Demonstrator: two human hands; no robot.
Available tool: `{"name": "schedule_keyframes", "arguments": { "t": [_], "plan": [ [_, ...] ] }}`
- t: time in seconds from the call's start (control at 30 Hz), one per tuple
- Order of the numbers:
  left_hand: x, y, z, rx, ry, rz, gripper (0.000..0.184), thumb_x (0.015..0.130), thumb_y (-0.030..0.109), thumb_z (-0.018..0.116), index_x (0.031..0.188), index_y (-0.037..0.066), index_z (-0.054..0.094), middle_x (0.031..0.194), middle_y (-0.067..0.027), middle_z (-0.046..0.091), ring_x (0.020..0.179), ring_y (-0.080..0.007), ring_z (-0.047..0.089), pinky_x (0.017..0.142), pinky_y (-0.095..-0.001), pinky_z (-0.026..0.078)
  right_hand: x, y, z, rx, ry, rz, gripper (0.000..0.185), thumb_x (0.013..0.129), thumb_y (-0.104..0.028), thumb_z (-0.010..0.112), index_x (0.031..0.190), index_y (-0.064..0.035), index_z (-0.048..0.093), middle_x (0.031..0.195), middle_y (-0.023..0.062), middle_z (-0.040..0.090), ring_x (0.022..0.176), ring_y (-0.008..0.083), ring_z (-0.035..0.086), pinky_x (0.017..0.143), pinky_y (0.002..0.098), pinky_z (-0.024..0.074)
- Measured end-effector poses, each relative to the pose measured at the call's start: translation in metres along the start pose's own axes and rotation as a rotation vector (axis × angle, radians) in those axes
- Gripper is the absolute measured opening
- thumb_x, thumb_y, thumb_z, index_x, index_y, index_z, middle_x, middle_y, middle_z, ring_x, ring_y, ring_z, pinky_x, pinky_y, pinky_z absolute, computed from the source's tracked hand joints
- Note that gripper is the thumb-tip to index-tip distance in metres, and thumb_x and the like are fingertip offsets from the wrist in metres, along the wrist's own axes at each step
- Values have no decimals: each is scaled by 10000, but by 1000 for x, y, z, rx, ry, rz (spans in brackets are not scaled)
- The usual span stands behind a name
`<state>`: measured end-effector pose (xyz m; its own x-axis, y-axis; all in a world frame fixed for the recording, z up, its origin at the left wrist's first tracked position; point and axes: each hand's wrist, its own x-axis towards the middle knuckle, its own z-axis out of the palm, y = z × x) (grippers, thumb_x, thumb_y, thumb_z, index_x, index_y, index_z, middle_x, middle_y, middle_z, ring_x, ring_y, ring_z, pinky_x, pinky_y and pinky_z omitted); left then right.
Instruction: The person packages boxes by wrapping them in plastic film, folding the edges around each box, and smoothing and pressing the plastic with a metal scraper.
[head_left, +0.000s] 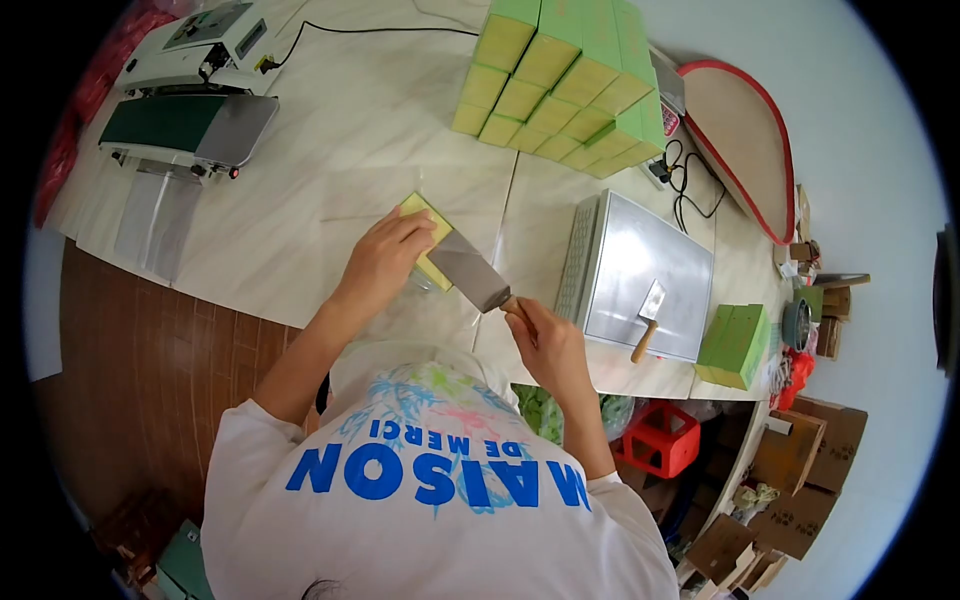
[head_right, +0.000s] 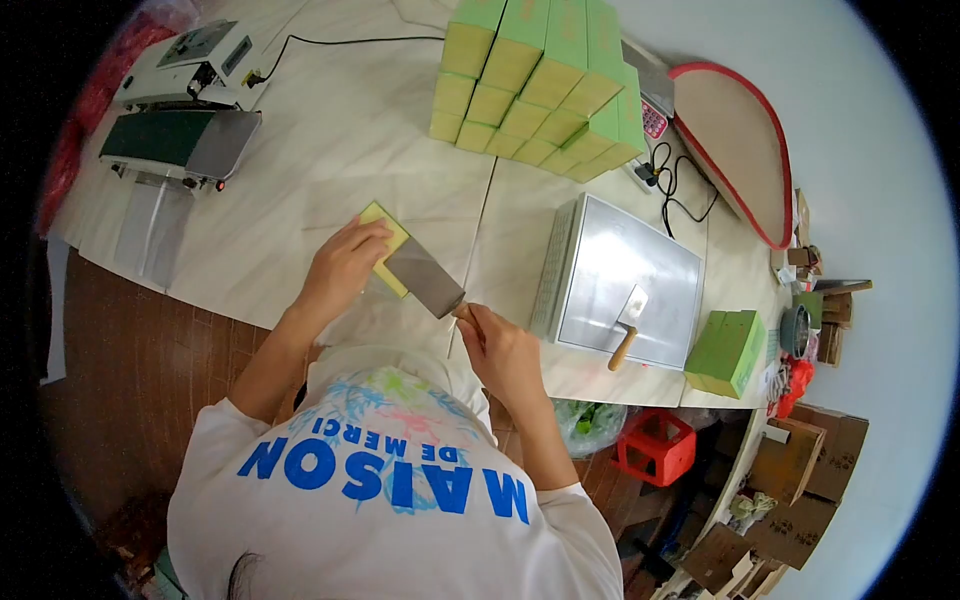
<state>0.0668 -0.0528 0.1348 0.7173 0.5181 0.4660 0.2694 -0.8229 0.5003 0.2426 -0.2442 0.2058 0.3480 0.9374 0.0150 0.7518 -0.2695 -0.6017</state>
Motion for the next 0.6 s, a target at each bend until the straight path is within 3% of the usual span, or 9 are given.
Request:
{"name": "schedule_keyframes", "arguments": {
  "t": [0.07, 0.13, 0.23, 0.27, 0.37, 0.4, 0.43, 0.53, 0.6],
  "plan": [
    [0, 2, -2, -31, 1, -36, 53, 825, 32, 623, 876, 34, 613, 1093, -74, 646, 1090, -266, 604, 1050, -437, 437, -1, -1, -11, 1, -35, -1, 147, 887, -189, 656, 960, -62, 641, 724, 162, 641, 627, 364, 612, 533, 412, 472],
    [-3, 3, -5, -56, 10, -91, 22, 836, 19, 617, 855, 27, 610, 1091, -68, 651, 1111, -260, 597, 1070, -431, 422, -8, -1, -30, 67, -108, 94, 165, 895, -127, 652, 1000, 1, 652, 596, 123, 495, 487, 192, 427, 504, 298, 393],
    [-2, 2, -6, -125, 17, -103, 20, 846, 29, 615, 864, 34, 617, 1097, -69, 651, 1098, -264, 596, 1078, -429, 413, -16, 7, -50, 114, -107, 157, 194, 893, -154, 661, 1006, 4, 661, 580, 113, 499, 484, 167, 457, 484, 294, 383],
    [-2, 1, -7, -105, -1, -78, 23, 851, 44, 620, 873, 38, 622, 1094, -69, 653, 1084, -266, 599, 1066, -420, 421, -16, 9, -50, 172, -74, 147, 222, 914, -153, 638, 1045, 26, 652, 580, 80, 458, 515, 111, 380, 481, 268, 348],
    [-1, 1, -14, -144, -43, -81, 49, 866, 78, 625, 900, 43, 633, 1088, -76, 656, 1061, -277, 602, 1034, -406, 438, -5, 16, -32, 229, 17, 202, 234, 933, -164, 618, 1063, 28, 648, 589, 74, 468, 527, 101, 378, 485, 263, 353],
    [-1, 1, -19, -199, -68, -109, 68, 876, 96, 625, 919, 44, 638, 1085, -82, 658, 1052, -286, 602, 1014, -400, 448, -1, 20, -18, 234, 84, 130, 226, 950, -175, 597, 1061, 16, 646, 600, 108, 530, 498, 144, 464, 489, 285, 388],
    [-1, 1, -22, -201, -68, -112, 68, 876, 96, 625, 919, 44, 638, 1085, -82, 658, 1052, -286, 602, 1014, -400, 448, 3, 17, -10, 233, 81, 131, 226, 950, -175, 597, 1061, 16, 646, 600, 108, 530, 498, 144, 464, 489, 285, 388],
    [-3, 0, -39, -241, -138, -265, 114, 902, 82, 591, 999, 45, 636, 1081, -95, 662, 1046, -292, 605, 983, -381, 456, 15, 3, 10, -37, 107, 4, 160, 947, -164, 592, 1029, -36, 645, 726, 175, 646, 588, 327, 621, 522, 381, 465],
    [-4, 1, -51, -368, -135, -414, 191, 919, 33, 533, 1085, 54, 623, 1111, -118, 652, 1053, -302, 603, 982, -375, 451, 18, -2, 17, -48, 100, -22, 152, 941, -158, 598, 1026, -42, 646, 741, 165, 651, 591, 323, 623, 522, 382, 468]
  ]
}}
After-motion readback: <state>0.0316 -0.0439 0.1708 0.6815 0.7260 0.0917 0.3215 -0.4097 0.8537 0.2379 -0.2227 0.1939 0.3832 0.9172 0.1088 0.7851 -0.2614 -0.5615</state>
